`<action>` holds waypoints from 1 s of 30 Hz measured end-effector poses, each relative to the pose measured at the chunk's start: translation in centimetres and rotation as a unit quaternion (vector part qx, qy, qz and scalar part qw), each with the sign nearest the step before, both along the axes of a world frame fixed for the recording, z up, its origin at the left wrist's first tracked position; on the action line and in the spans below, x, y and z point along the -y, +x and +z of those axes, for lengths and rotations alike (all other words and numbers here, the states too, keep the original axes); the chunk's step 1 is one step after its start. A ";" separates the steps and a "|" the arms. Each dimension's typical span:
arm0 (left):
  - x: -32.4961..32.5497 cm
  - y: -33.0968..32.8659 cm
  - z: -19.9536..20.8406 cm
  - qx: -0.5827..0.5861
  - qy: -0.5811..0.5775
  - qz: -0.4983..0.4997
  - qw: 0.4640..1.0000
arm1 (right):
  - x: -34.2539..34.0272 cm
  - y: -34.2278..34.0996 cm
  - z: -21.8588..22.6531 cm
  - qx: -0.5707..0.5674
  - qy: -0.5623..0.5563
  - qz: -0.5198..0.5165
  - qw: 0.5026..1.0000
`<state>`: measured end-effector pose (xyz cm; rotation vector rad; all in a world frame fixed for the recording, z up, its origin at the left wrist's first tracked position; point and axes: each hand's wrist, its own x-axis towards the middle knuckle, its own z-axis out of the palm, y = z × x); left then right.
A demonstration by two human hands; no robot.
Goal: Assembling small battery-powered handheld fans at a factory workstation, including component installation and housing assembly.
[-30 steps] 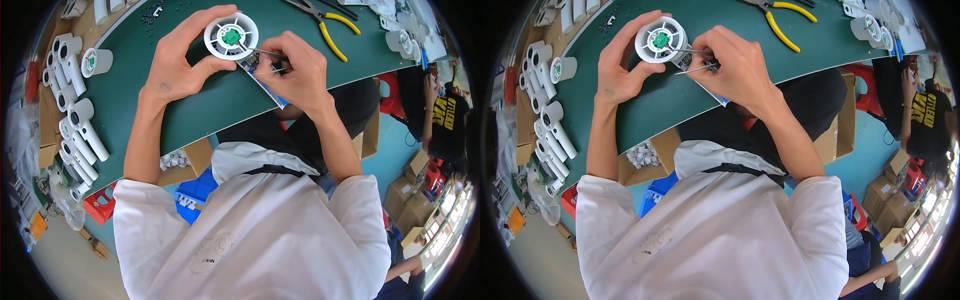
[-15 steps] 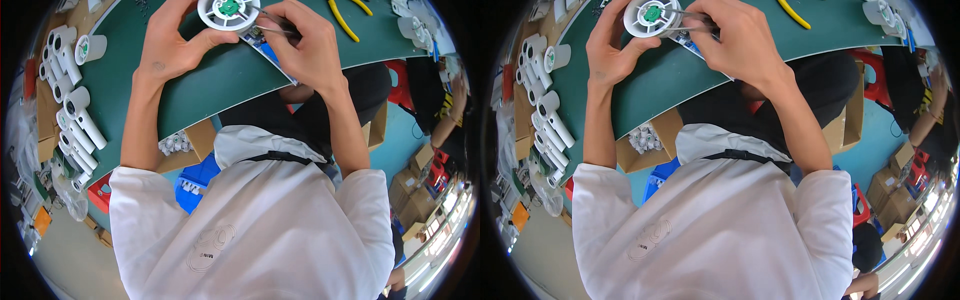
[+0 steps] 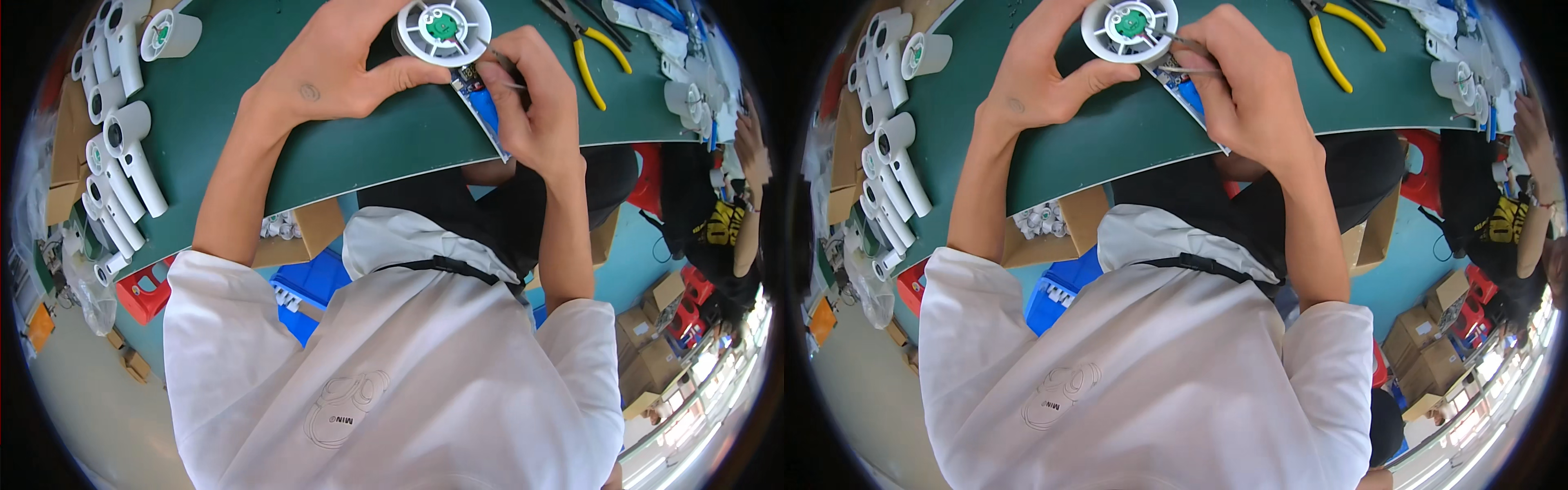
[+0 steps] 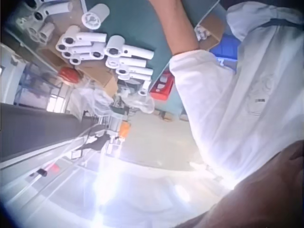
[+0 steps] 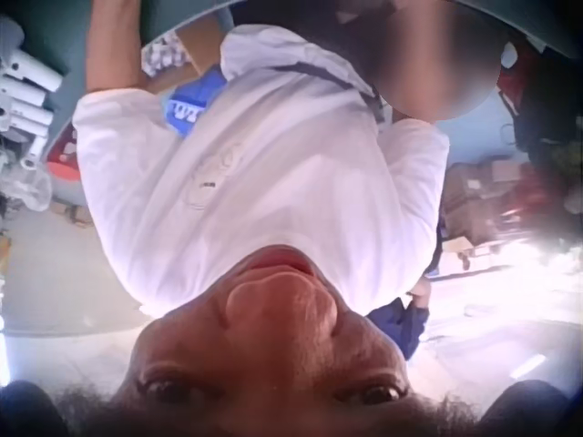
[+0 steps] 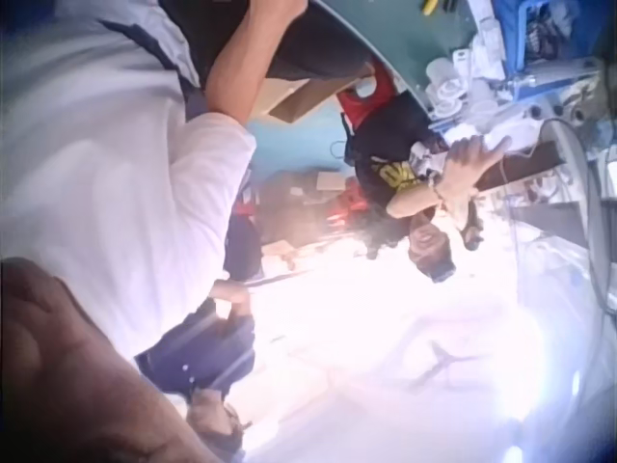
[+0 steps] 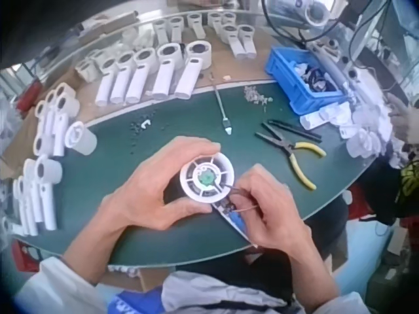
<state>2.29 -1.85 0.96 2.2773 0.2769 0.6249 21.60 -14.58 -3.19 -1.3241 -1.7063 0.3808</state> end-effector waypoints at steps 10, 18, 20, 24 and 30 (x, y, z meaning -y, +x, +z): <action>-0.1 0.1 -2.5 0.095 -0.035 -0.022 0.995 | 1.0 -2.3 2.3 0.033 -0.050 -0.104 0.993; 0.6 -0.1 -2.2 0.087 -0.028 -0.013 0.996 | 1.6 -2.6 1.1 0.005 -0.026 -0.120 0.992; 0.6 0.1 -2.3 0.095 -0.037 -0.013 0.995 | 1.6 -2.5 1.2 0.005 -0.020 -0.118 0.993; 0.4 0.3 -2.6 0.107 -0.048 -0.019 0.993 | 1.3 -2.4 1.3 0.007 -0.023 -0.109 0.994; 0.4 0.1 -3.2 0.122 -0.025 -0.009 0.992 | 1.2 -2.6 0.9 0.003 -0.047 -0.095 0.994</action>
